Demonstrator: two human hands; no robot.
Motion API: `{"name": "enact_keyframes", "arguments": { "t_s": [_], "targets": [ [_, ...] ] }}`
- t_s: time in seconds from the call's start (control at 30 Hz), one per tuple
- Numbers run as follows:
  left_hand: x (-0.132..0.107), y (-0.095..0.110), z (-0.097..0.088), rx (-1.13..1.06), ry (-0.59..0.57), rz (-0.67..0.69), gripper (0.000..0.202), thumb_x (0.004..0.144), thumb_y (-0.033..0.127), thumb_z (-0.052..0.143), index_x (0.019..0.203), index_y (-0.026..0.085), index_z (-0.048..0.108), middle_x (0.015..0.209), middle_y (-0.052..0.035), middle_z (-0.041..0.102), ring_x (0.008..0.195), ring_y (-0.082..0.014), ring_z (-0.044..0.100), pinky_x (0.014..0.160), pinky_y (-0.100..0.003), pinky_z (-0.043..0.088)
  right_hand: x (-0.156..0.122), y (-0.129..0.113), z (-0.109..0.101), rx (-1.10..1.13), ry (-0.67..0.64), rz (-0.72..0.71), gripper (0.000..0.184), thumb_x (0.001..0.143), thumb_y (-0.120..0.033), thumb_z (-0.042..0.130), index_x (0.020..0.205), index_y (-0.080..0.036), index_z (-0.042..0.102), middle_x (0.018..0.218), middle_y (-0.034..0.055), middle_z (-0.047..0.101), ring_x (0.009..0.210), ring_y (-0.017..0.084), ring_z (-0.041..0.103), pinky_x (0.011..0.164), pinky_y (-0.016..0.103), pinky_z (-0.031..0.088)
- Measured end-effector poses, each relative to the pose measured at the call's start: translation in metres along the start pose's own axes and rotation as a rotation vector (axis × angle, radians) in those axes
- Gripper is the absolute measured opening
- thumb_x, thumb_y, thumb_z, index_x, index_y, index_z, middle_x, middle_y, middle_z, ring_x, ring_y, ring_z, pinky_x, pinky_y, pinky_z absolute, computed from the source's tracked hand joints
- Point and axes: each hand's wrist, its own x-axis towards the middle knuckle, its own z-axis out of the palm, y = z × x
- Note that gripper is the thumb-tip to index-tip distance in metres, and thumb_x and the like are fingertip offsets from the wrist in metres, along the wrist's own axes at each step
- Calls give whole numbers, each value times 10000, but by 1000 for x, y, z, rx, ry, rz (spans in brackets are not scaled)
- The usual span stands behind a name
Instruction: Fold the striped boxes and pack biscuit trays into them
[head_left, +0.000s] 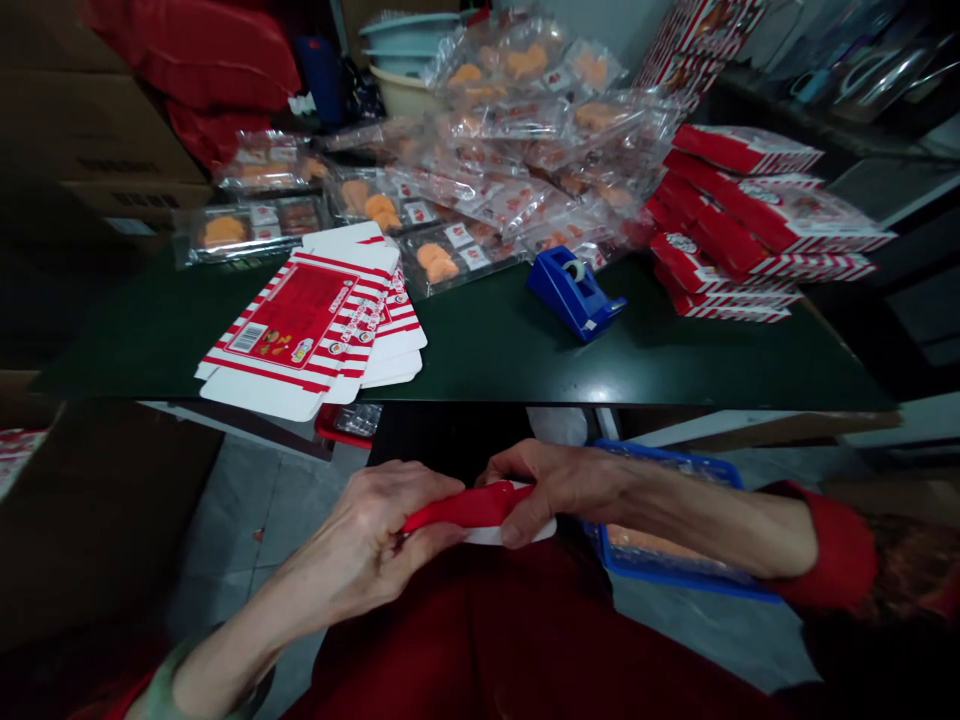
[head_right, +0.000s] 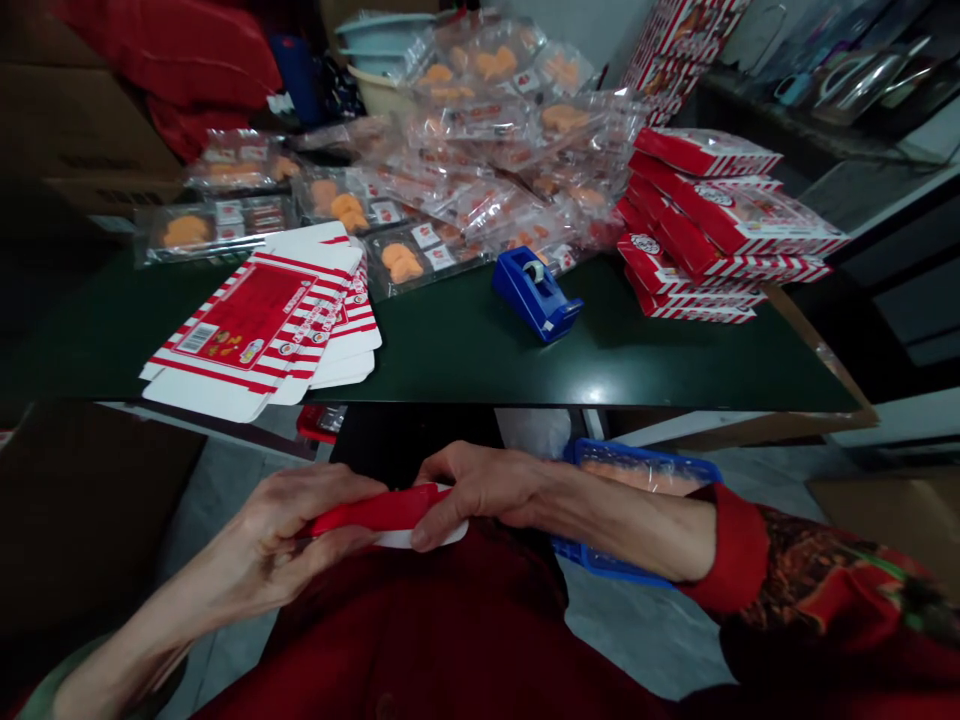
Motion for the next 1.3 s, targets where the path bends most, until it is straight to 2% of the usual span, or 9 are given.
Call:
{"name": "enact_keyframes", "arguments": {
  "t_s": [0.17, 0.3, 0.37, 0.5, 0.63, 0.77, 0.9, 1.07, 1.3],
  "targets": [
    [-2, 2, -4, -27, -24, 22, 177, 845, 219, 566, 1010, 200, 629, 810, -38, 701, 677, -156, 645, 597, -253, 490, 7, 7, 4, 120, -50, 47, 302, 409, -112, 773, 611, -161, 554, 571, -65, 564, 497, 64, 476, 452, 181, 351],
    [-1, 4, -5, -8, -85, 15, 145, 851, 230, 565, 988, 204, 607, 822, -33, 682, 700, -153, 644, 619, -245, 499, 7, 5, 1, 52, -123, 78, 320, 421, -214, 805, 607, -158, 551, 597, -50, 556, 514, 77, 484, 469, 207, 386],
    [-2, 0, -5, 14, -57, 42, 152, 857, 227, 555, 1002, 206, 595, 829, -31, 677, 704, -148, 646, 633, -242, 503, 3, 0, 0, -103, -57, -4, 328, 464, -248, 807, 675, -161, 571, 670, -35, 573, 572, 94, 510, 509, 222, 414],
    [-2, -10, -5, -7, 6, 90, 178, 856, 204, 546, 1032, 201, 574, 834, -36, 676, 706, -147, 645, 627, -240, 504, -10, -10, -1, -657, 185, -376, 353, 633, -248, 761, 944, -167, 613, 961, 38, 615, 843, 162, 580, 721, 298, 482],
    [3, -12, -6, -17, 3, 96, 154, 850, 196, 561, 1002, 186, 584, 780, -31, 668, 641, -135, 626, 582, -231, 493, -16, -10, -1, -940, 155, -481, 284, 739, -301, 711, 964, -157, 614, 956, 51, 616, 828, 165, 586, 737, 313, 486],
    [9, -14, -6, -19, 23, 133, 145, 862, 196, 544, 1000, 181, 584, 763, -29, 674, 630, -131, 628, 557, -221, 493, -8, 0, -3, -933, 178, -537, 196, 766, -254, 687, 908, -154, 595, 907, 44, 599, 792, 147, 562, 708, 287, 466],
    [10, -19, -4, -55, 59, 115, 108, 879, 221, 531, 955, 163, 583, 781, -36, 682, 666, -135, 641, 590, -227, 504, 4, 14, -3, -718, 199, -649, 135, 798, -247, 650, 831, -142, 573, 820, 34, 573, 731, 129, 534, 661, 265, 439],
    [14, -21, -5, -83, 82, 73, 113, 877, 248, 538, 915, 155, 590, 753, -29, 670, 652, -129, 635, 564, -213, 487, 9, 16, -8, -526, 231, -666, 134, 770, -248, 682, 793, -145, 601, 809, 18, 572, 720, 118, 555, 658, 253, 442],
    [32, -18, -22, 20, -65, 85, 196, 913, 196, 478, 1040, 156, 622, 806, -31, 660, 662, -108, 629, 581, -192, 471, -2, -14, -30, -839, 106, -669, 245, 883, -299, 568, 1026, -120, 654, 902, 68, 628, 779, 135, 587, 688, 258, 455]
  ]
}}
